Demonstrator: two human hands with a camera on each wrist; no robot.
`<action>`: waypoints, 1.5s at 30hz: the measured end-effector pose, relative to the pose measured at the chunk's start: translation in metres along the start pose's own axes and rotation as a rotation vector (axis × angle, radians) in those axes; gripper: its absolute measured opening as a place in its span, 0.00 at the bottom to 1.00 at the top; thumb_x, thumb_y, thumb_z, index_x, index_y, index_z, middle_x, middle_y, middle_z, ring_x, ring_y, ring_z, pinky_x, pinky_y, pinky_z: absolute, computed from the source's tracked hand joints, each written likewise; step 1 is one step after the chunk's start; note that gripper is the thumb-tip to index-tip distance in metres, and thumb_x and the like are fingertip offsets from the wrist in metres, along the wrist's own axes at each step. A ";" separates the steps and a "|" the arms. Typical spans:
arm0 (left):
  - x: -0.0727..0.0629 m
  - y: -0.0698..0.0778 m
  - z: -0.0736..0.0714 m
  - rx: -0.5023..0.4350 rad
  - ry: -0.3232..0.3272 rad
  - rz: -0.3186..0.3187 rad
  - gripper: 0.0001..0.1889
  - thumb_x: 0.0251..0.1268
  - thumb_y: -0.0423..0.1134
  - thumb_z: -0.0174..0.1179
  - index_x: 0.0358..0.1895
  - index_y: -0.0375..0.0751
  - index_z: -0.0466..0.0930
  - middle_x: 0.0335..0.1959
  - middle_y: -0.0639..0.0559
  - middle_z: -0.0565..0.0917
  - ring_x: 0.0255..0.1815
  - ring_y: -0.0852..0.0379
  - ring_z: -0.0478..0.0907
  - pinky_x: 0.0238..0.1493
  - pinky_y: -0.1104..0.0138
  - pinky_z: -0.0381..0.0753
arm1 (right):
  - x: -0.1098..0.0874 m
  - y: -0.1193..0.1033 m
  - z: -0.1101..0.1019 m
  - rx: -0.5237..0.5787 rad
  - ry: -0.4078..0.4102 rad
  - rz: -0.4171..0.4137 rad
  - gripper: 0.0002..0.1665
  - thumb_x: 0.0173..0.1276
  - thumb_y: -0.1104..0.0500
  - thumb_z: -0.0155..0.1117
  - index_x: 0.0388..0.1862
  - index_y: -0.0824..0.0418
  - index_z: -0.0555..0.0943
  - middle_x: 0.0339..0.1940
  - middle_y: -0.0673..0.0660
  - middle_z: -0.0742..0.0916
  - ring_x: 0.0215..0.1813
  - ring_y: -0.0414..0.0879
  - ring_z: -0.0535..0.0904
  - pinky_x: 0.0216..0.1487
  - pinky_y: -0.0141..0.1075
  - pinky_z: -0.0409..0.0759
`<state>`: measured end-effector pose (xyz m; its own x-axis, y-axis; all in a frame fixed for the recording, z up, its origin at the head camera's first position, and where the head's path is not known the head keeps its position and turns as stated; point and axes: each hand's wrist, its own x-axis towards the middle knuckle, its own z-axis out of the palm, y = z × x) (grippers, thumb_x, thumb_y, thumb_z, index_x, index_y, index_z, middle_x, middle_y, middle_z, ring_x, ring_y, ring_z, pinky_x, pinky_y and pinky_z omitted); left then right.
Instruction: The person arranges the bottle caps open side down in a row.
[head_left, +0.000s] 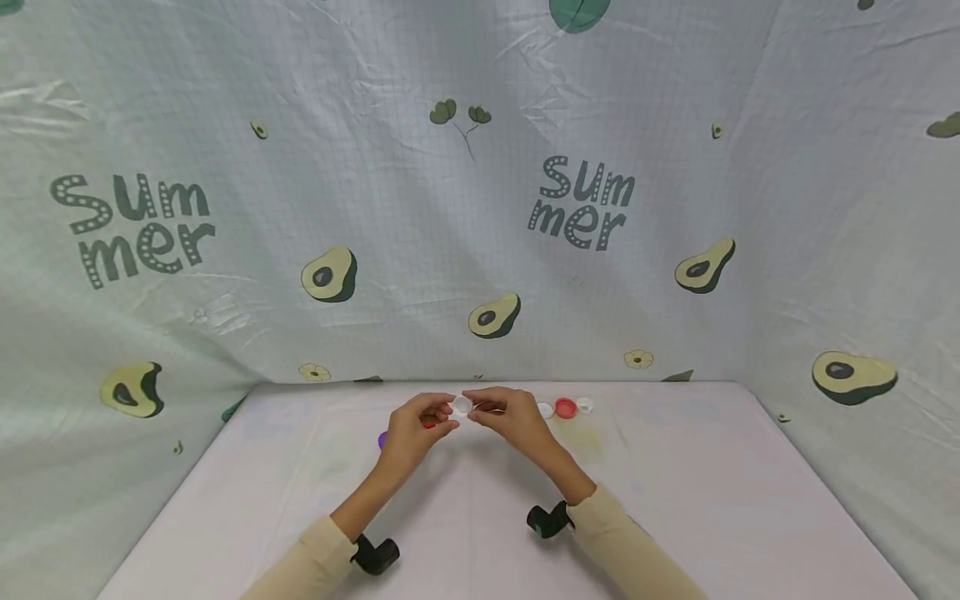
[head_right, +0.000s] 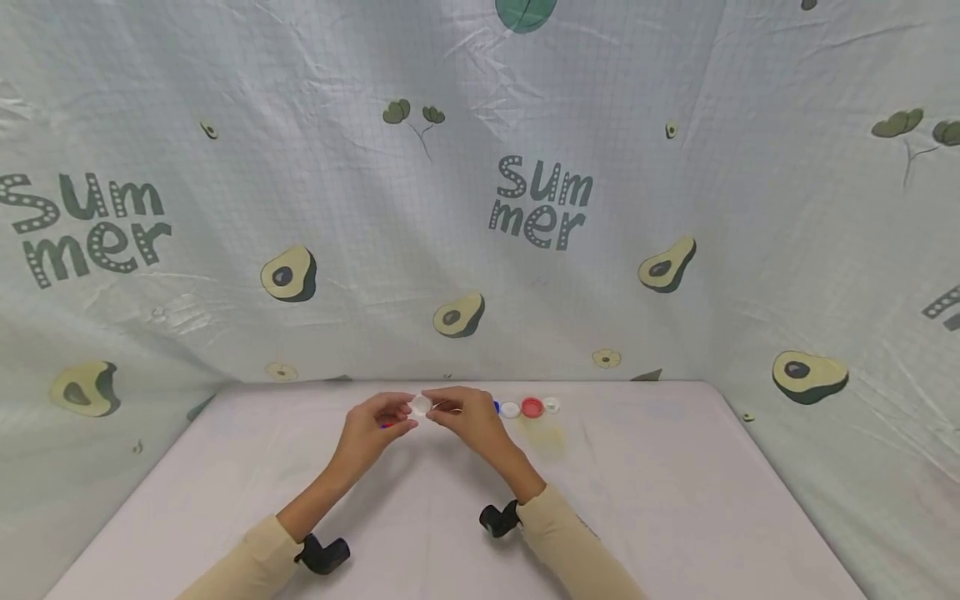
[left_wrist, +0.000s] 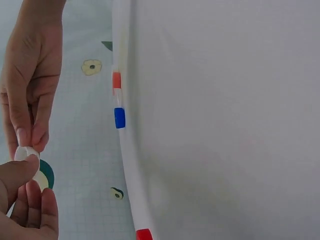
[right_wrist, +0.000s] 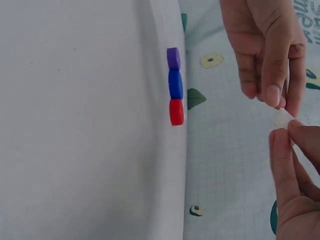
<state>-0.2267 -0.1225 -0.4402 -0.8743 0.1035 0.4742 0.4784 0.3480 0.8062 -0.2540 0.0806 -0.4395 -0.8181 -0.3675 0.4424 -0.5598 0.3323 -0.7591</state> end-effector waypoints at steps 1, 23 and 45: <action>0.000 0.001 0.003 -0.003 0.000 -0.004 0.19 0.51 0.22 0.75 0.48 0.33 0.86 0.36 0.46 0.85 0.39 0.49 0.84 0.41 0.66 0.87 | -0.001 0.000 -0.002 -0.001 -0.001 0.009 0.18 0.65 0.63 0.74 0.55 0.62 0.87 0.49 0.56 0.91 0.45 0.46 0.88 0.48 0.32 0.86; 0.010 0.012 0.035 -0.048 -0.105 -0.029 0.14 0.60 0.32 0.72 0.50 0.41 0.87 0.46 0.48 0.87 0.46 0.50 0.85 0.49 0.63 0.87 | -0.022 0.005 -0.039 -0.092 -0.016 0.108 0.19 0.67 0.55 0.73 0.54 0.60 0.87 0.47 0.54 0.91 0.47 0.46 0.88 0.49 0.37 0.87; 0.020 0.011 0.055 -0.007 -0.215 -0.028 0.14 0.61 0.35 0.73 0.50 0.37 0.87 0.42 0.47 0.90 0.42 0.53 0.88 0.46 0.69 0.86 | -0.033 0.021 -0.064 -0.175 -0.076 0.094 0.21 0.70 0.55 0.71 0.59 0.58 0.85 0.52 0.54 0.90 0.51 0.47 0.88 0.52 0.37 0.86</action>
<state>-0.2432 -0.0659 -0.4414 -0.8842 0.2907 0.3655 0.4535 0.3471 0.8209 -0.2472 0.1555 -0.4390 -0.8593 -0.3900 0.3310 -0.5011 0.5117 -0.6979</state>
